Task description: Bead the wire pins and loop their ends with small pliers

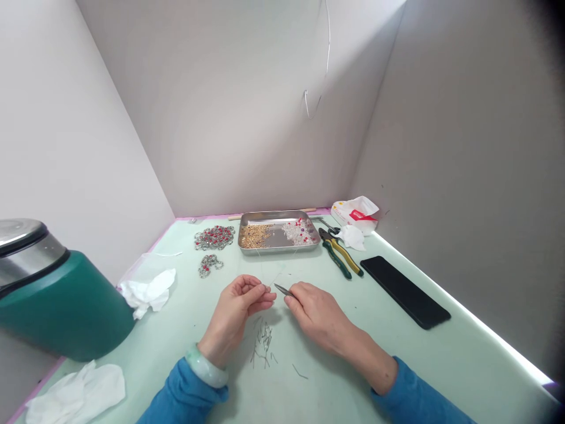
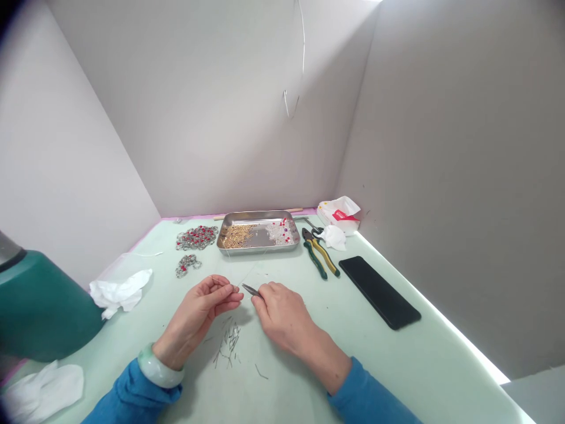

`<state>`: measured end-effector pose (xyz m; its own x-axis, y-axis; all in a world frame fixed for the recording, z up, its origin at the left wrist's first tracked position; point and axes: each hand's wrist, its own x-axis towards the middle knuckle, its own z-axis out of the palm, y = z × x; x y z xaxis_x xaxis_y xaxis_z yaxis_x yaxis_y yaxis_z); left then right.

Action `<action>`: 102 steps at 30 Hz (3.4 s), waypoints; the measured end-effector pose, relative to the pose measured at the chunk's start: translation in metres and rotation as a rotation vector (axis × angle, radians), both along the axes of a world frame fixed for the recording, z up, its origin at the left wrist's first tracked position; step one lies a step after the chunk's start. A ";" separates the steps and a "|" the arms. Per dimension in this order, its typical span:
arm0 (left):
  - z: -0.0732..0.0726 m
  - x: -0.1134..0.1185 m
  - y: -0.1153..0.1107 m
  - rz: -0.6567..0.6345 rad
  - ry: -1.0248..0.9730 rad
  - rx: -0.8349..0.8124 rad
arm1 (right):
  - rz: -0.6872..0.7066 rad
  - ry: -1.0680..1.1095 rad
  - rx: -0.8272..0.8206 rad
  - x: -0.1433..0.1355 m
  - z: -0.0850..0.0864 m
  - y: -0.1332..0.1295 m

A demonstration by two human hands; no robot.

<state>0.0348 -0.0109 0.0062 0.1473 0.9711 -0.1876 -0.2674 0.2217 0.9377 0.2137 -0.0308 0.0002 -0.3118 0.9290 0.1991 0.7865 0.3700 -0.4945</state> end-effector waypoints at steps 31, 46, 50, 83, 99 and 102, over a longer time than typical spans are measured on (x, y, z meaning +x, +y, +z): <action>0.000 0.000 0.001 -0.008 0.114 0.021 | 0.011 -0.225 0.147 0.001 -0.002 -0.003; -0.001 0.002 0.000 0.013 0.173 0.053 | -0.029 -0.275 0.233 -0.002 -0.007 0.001; -0.001 0.002 0.001 0.017 0.188 0.058 | -0.030 -0.328 0.299 -0.002 -0.007 0.002; -0.002 0.003 0.000 0.042 0.021 0.016 | -0.020 -0.238 0.303 -0.001 -0.012 0.003; -0.003 0.017 -0.013 -0.045 -0.078 0.012 | -0.045 0.798 -0.127 -0.021 -0.003 0.001; -0.001 0.019 -0.014 -0.023 0.005 0.034 | -0.046 0.865 -0.173 -0.022 -0.006 0.003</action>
